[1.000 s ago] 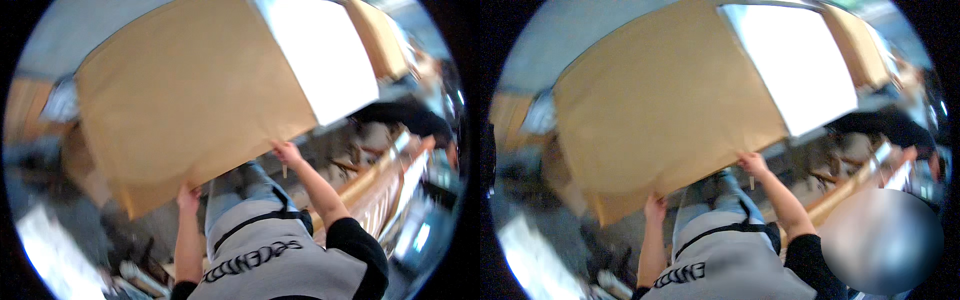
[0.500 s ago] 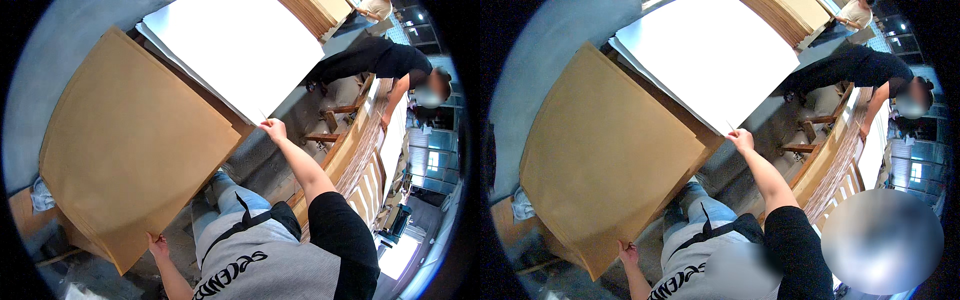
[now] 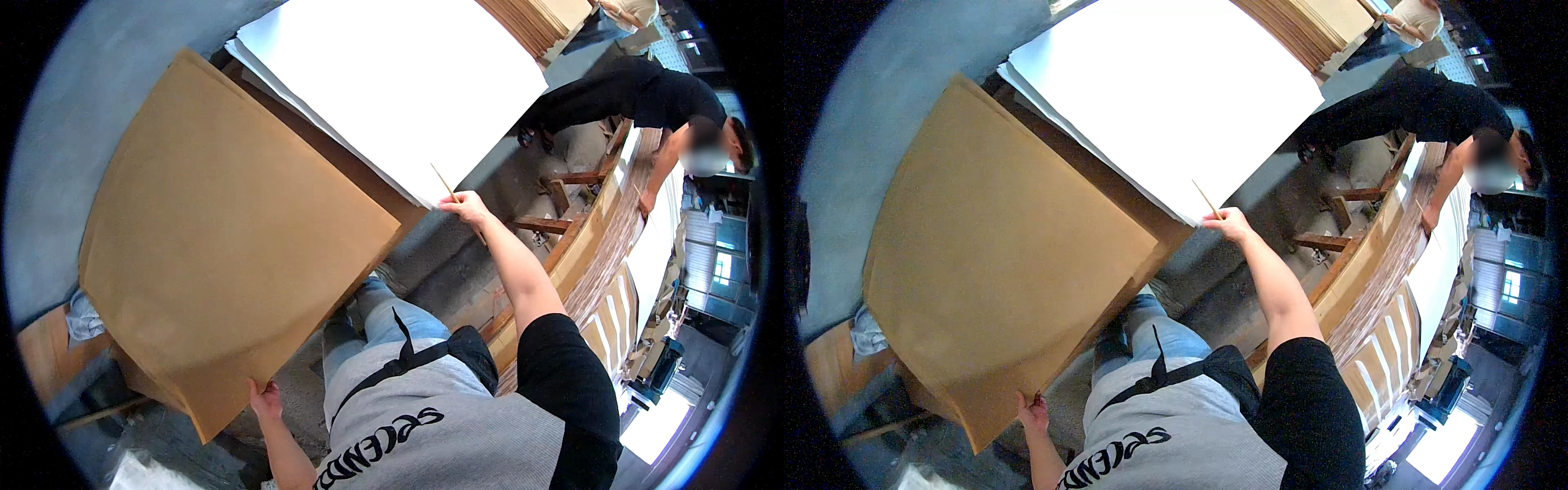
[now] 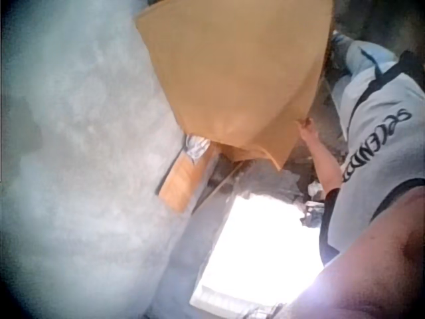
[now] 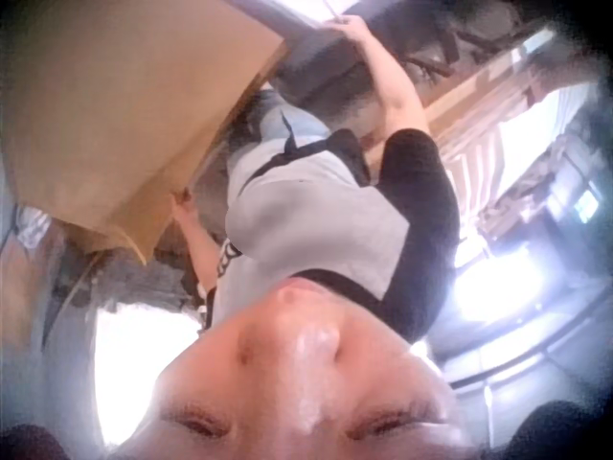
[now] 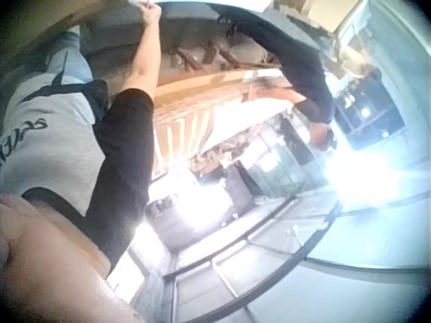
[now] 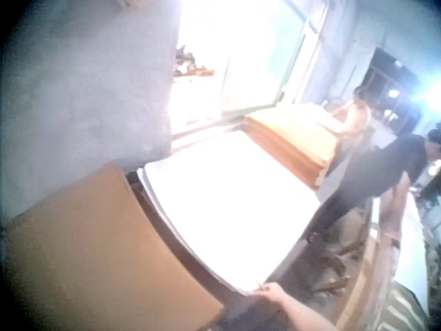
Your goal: The person repeatedly picks up large sheets of paper and places them onto a long wooden structure, smoothing them down with a small stick. The process is repeated multiple times as the person moves along the structure.
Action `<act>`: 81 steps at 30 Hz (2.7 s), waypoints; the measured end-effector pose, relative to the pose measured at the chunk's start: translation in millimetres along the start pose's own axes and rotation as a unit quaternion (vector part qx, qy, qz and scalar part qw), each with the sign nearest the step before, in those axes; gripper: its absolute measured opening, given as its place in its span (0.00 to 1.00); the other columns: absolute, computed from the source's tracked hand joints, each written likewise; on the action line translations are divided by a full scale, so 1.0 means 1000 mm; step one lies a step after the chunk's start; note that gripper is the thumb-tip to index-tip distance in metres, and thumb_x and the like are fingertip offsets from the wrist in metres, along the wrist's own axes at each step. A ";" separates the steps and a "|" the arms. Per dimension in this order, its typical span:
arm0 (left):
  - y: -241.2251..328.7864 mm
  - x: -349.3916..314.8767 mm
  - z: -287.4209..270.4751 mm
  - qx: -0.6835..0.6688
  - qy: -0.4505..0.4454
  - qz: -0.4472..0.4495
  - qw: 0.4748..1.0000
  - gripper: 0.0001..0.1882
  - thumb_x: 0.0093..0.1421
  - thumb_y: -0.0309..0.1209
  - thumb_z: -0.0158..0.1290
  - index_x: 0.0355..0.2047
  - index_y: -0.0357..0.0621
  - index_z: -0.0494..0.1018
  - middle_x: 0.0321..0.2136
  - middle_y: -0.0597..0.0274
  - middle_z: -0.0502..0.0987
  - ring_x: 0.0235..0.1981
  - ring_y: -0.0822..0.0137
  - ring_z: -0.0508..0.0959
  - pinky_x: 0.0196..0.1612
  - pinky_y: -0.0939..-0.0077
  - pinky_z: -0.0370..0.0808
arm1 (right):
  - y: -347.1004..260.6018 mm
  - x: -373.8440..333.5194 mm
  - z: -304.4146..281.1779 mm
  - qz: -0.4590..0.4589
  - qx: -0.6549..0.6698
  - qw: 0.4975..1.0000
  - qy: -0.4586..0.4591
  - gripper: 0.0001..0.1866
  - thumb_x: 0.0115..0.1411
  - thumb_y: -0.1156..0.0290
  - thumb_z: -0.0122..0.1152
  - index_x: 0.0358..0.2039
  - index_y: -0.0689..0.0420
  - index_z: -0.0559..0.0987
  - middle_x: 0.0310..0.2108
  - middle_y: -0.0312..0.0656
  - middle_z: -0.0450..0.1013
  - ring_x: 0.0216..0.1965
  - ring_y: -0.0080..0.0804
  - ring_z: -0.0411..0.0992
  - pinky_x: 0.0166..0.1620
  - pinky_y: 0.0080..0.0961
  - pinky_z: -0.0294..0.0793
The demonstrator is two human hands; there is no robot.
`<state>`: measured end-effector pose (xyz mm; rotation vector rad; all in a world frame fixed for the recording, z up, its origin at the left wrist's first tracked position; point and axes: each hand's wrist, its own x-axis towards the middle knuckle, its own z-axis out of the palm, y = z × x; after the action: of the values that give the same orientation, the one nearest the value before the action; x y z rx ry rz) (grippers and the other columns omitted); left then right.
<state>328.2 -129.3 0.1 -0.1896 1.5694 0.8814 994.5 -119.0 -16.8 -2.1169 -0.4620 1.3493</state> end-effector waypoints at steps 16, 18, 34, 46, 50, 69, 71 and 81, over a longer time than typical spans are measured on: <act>-0.023 0.026 -0.014 -0.032 -0.078 -0.011 0.996 0.18 0.55 0.41 0.50 0.42 0.47 0.64 0.32 0.62 0.70 0.32 0.64 0.69 0.29 0.70 0.68 | -0.075 0.023 -0.027 -0.203 -0.112 0.967 0.109 0.14 0.52 0.63 0.56 0.29 0.63 0.76 0.25 0.36 0.72 0.28 0.23 0.67 0.34 0.20 0.66; -0.023 0.018 -0.008 -0.053 -0.082 0.013 0.995 0.20 0.54 0.42 0.50 0.44 0.46 0.63 0.35 0.62 0.69 0.36 0.63 0.69 0.32 0.68 0.69 | -0.092 0.012 -0.050 -0.190 -0.020 0.967 0.171 0.13 0.55 0.64 0.50 0.32 0.61 0.72 0.27 0.36 0.70 0.31 0.26 0.68 0.34 0.25 0.66; -0.057 0.019 0.010 -0.133 -0.107 0.022 0.985 0.28 0.54 0.42 0.51 0.52 0.51 0.54 0.46 0.59 0.63 0.41 0.58 0.70 0.39 0.64 0.73 | -0.171 -0.274 0.464 -0.169 0.192 0.927 -0.273 0.09 0.57 0.58 0.51 0.31 0.47 0.65 0.26 0.28 0.64 0.22 0.13 0.59 0.18 0.10 0.53; -0.105 0.058 -0.010 0.195 -0.090 0.328 0.920 0.21 0.60 0.40 0.41 0.51 0.45 0.57 0.43 0.60 0.65 0.42 0.64 0.66 0.41 0.70 0.66 | -0.053 -0.266 0.589 -0.323 -0.177 0.836 -0.407 0.15 0.57 0.59 0.48 0.32 0.60 0.67 0.21 0.42 0.66 0.22 0.32 0.64 0.27 0.28 0.62; -0.087 0.052 -0.009 0.035 -0.154 0.067 0.985 0.20 0.60 0.39 0.39 0.50 0.45 0.58 0.44 0.60 0.65 0.40 0.64 0.67 0.41 0.72 0.67 | -0.074 -0.271 0.568 -0.085 -0.057 0.845 -0.524 0.16 0.57 0.58 0.49 0.36 0.59 0.71 0.22 0.40 0.70 0.21 0.25 0.68 0.27 0.24 0.65; -0.046 0.014 0.006 -0.096 -0.125 -0.012 0.987 0.14 0.60 0.39 0.37 0.35 0.41 0.65 0.27 0.58 0.70 0.26 0.64 0.69 0.28 0.73 0.67 | -0.049 -0.112 0.198 0.025 0.249 0.957 0.149 0.13 0.54 0.66 0.55 0.36 0.60 0.69 0.35 0.38 0.70 0.31 0.27 0.74 0.12 0.15 0.50; -0.045 0.010 0.012 -0.064 -0.131 -0.012 0.989 0.15 0.61 0.39 0.36 0.35 0.41 0.65 0.27 0.58 0.69 0.26 0.64 0.69 0.28 0.73 0.66 | -0.051 -0.102 0.194 0.036 0.273 0.946 0.169 0.12 0.54 0.66 0.55 0.34 0.60 0.69 0.36 0.39 0.70 0.31 0.28 0.75 0.12 0.15 0.49; -0.033 -0.004 -0.049 -0.052 -0.212 -0.038 0.975 0.13 0.55 0.31 0.51 0.39 0.43 0.64 0.34 0.62 0.70 0.23 0.69 0.69 0.24 0.79 0.66 | -0.040 -0.065 0.193 -0.031 0.235 0.970 0.048 0.06 0.55 0.70 0.50 0.28 0.59 0.68 0.27 0.41 0.71 0.29 0.34 0.73 0.26 0.20 0.70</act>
<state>310.6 -184.5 -12.7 -0.1246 1.1129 0.8776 793.5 -69.9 -7.3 -1.7491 -0.1463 1.1748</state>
